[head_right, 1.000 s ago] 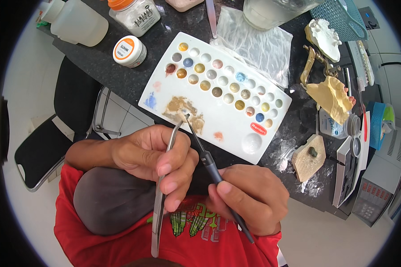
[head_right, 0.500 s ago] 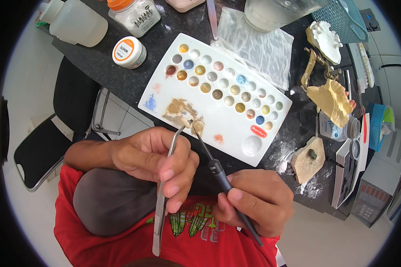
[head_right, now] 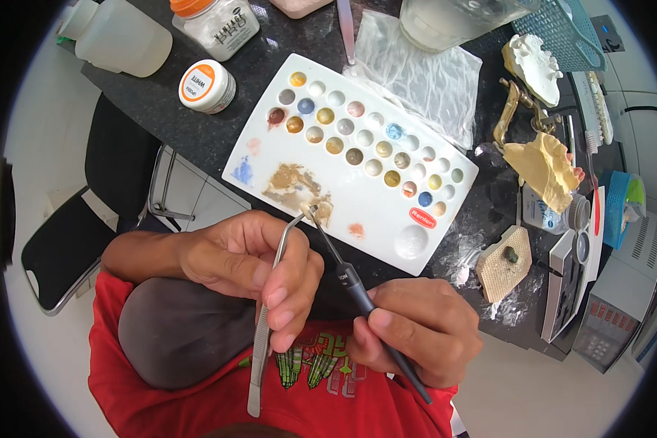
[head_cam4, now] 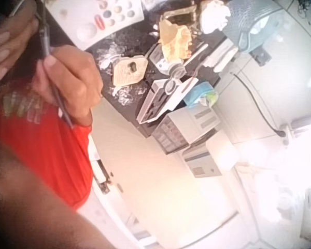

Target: The person holds a dental crown with tweezers and applies a liquid from a porcelain palette using a brush, then places the crown onto a ceramic stand.

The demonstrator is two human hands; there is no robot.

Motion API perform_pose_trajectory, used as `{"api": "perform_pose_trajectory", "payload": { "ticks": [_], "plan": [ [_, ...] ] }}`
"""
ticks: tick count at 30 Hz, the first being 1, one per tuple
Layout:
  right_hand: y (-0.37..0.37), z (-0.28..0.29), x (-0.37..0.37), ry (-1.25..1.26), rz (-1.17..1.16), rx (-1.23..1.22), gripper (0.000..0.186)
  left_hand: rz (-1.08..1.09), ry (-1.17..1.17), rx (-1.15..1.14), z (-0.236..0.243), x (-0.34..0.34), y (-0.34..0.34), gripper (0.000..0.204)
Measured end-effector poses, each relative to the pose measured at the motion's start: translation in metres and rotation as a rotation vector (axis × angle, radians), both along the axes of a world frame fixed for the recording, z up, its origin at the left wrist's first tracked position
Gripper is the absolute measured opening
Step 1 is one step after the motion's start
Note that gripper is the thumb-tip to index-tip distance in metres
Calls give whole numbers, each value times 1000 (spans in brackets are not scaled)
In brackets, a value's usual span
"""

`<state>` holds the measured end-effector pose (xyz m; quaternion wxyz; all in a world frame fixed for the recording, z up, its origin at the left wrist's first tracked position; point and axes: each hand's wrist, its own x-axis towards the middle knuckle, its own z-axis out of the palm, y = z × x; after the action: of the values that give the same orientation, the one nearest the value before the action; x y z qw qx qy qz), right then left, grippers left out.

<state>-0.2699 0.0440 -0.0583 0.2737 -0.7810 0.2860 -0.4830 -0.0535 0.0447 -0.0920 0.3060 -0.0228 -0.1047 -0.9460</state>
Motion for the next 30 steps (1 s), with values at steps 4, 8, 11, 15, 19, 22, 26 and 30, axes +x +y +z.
{"api": "perform_pose_trajectory", "payload": {
  "ticks": [4, 8, 11, 15, 19, 22, 26, 30],
  "plan": [
    [1, 0, -1, -8, -9, -7, 34, 0, -18, 0, 1, 0, 0, 16],
    [3, 0, -5, -1, -9, -62, 33, 8, 18, 1, 0, 0, 1, 14],
    [3, 6, -5, 79, 13, -50, 33, 5, 56, 22, -1, -1, 1, 13],
    [6, 8, -5, 144, 7, -49, 35, 6, 114, 59, 0, -2, 1, 11],
    [9, -2, 3, 129, 3, -92, 37, 14, 163, 90, -2, 2, 4, 10],
    [9, -4, -3, 168, -6, -118, 37, 4, 173, 137, 0, -6, 0, 9],
    [9, -2, 3, 197, 3, -153, 36, 9, 195, 159, 2, -2, 2, 7],
    [8, -3, 5, 206, -4, -171, 35, 3, 206, 173, 1, -1, 2, 6]
  ]
}}
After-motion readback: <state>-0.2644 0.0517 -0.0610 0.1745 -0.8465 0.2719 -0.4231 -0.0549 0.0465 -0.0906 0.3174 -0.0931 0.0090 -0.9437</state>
